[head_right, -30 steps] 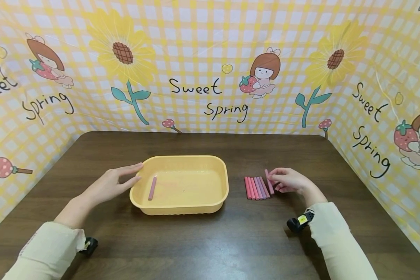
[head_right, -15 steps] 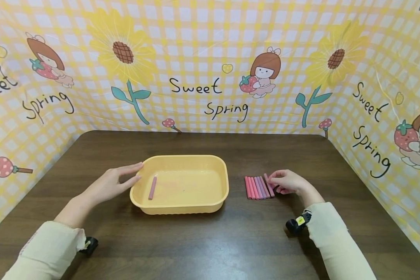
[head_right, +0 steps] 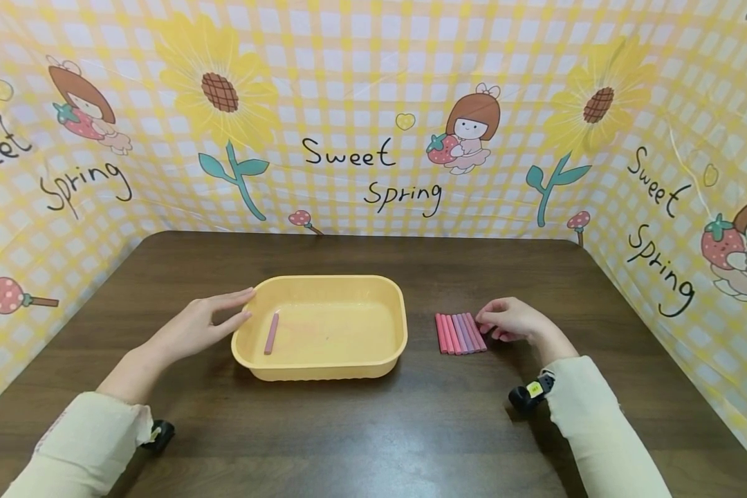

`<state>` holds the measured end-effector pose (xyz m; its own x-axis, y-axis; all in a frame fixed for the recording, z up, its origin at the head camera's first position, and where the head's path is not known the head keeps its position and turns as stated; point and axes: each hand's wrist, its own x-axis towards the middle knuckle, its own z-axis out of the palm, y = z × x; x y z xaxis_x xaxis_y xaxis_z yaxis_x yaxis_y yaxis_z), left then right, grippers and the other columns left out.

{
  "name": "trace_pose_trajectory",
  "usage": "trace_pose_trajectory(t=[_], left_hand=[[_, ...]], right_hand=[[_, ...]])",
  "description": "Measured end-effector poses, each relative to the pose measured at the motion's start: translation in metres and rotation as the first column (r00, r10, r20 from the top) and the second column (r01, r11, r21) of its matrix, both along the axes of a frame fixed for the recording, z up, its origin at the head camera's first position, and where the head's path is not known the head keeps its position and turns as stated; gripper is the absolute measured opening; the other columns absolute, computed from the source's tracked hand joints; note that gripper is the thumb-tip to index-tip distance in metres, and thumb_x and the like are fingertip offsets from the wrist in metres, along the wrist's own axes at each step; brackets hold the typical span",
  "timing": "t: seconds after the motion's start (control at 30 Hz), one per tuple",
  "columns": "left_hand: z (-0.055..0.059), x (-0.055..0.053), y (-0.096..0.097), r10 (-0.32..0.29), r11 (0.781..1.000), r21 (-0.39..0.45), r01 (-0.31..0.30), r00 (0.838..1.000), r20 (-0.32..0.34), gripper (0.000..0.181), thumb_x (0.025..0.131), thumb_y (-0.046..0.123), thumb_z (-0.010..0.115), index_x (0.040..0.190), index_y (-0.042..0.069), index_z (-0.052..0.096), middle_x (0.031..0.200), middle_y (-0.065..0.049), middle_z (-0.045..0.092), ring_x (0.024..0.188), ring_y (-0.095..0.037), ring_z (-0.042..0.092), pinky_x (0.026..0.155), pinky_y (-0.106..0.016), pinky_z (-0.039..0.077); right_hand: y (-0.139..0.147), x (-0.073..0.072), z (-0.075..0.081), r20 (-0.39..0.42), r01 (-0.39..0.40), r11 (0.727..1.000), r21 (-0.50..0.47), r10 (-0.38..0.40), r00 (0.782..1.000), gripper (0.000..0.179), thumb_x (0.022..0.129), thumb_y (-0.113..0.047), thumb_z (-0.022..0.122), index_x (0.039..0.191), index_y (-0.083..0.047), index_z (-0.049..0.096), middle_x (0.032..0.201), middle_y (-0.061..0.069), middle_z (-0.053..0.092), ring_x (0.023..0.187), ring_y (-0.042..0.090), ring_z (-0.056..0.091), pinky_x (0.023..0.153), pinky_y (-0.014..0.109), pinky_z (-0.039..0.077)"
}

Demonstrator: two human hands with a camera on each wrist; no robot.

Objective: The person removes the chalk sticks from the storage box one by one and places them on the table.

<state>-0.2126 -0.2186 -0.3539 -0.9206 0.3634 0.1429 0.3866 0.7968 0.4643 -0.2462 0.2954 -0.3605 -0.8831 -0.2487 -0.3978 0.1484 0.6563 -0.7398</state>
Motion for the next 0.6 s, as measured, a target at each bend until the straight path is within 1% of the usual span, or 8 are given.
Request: trace_pose_trajectory(t=[0.07,0.17,0.23,0.4,0.53,0.6], left_hand=[[0.000,0.000,0.000,-0.001,1.000,0.000,0.001,1.000,-0.001,0.049,0.094,0.030,0.055,0.137,0.008,0.047,0.142,-0.012,0.046,0.130,-0.035,0.045,0.105,-0.054,0.037],[0.000,0.000,0.001,-0.003,1.000,-0.002,0.003,1.000,-0.002,0.049,0.094,0.031,0.055,0.137,0.008,0.047,0.142,-0.012,0.046,0.130,-0.035,0.045,0.105,-0.054,0.037],[0.001,0.000,0.001,-0.004,1.000,-0.002,0.004,1.000,-0.002,0.049,0.094,0.031,0.055,0.137,0.008,0.047,0.142,-0.012,0.046,0.130,-0.035,0.045,0.105,-0.054,0.037],[0.001,0.001,0.001,-0.002,1.000,-0.002,0.002,1.000,0.002,0.049,0.094,0.031,0.055,0.137,0.008,0.047,0.142,-0.012,0.046,0.130,-0.036,0.044,0.105,-0.054,0.037],[0.002,0.001,0.001,-0.001,1.000,0.001,0.001,1.000,0.007,0.049,0.094,0.030,0.055,0.137,0.008,0.047,0.142,-0.012,0.046,0.130,-0.036,0.044,0.105,-0.055,0.036],[0.002,0.001,0.001,-0.003,1.000,0.001,0.003,1.000,0.006,0.049,0.094,0.030,0.055,0.137,0.008,0.047,0.142,-0.012,0.046,0.130,-0.036,0.044,0.105,-0.054,0.037]], right_hand=[[-0.002,-0.001,0.004,-0.012,-0.002,1.000,0.008,0.002,1.000,0.038,0.095,-0.027,0.053,0.115,0.005,0.055,0.087,0.003,0.064,0.067,0.010,0.053,0.058,0.022,0.048],[-0.007,-0.003,0.013,-0.036,-0.028,0.999,0.020,0.029,0.999,0.041,0.095,-0.030,0.052,0.116,0.005,0.054,0.092,0.005,0.066,0.069,0.011,0.053,0.058,0.022,0.047],[-0.014,-0.004,0.021,-0.049,-0.050,0.998,0.028,0.051,0.997,0.043,0.095,-0.031,0.052,0.118,0.005,0.053,0.090,0.005,0.065,0.069,0.011,0.053,0.058,0.022,0.047],[-0.040,-0.007,0.040,-0.076,-0.108,0.994,0.036,0.110,0.991,0.046,0.094,-0.033,0.054,0.119,0.005,0.053,0.086,0.004,0.062,0.066,0.010,0.052,0.059,0.025,0.048],[-0.063,-0.011,0.052,-0.102,-0.154,0.987,0.041,0.157,0.982,0.043,0.093,-0.033,0.055,0.116,0.004,0.056,0.088,0.005,0.065,0.064,0.009,0.053,0.059,0.025,0.050],[-0.075,-0.014,0.057,-0.094,-0.170,0.985,0.029,0.172,0.981,0.040,0.093,-0.032,0.056,0.114,0.002,0.057,0.087,0.006,0.065,0.062,0.009,0.052,0.058,0.024,0.049]])
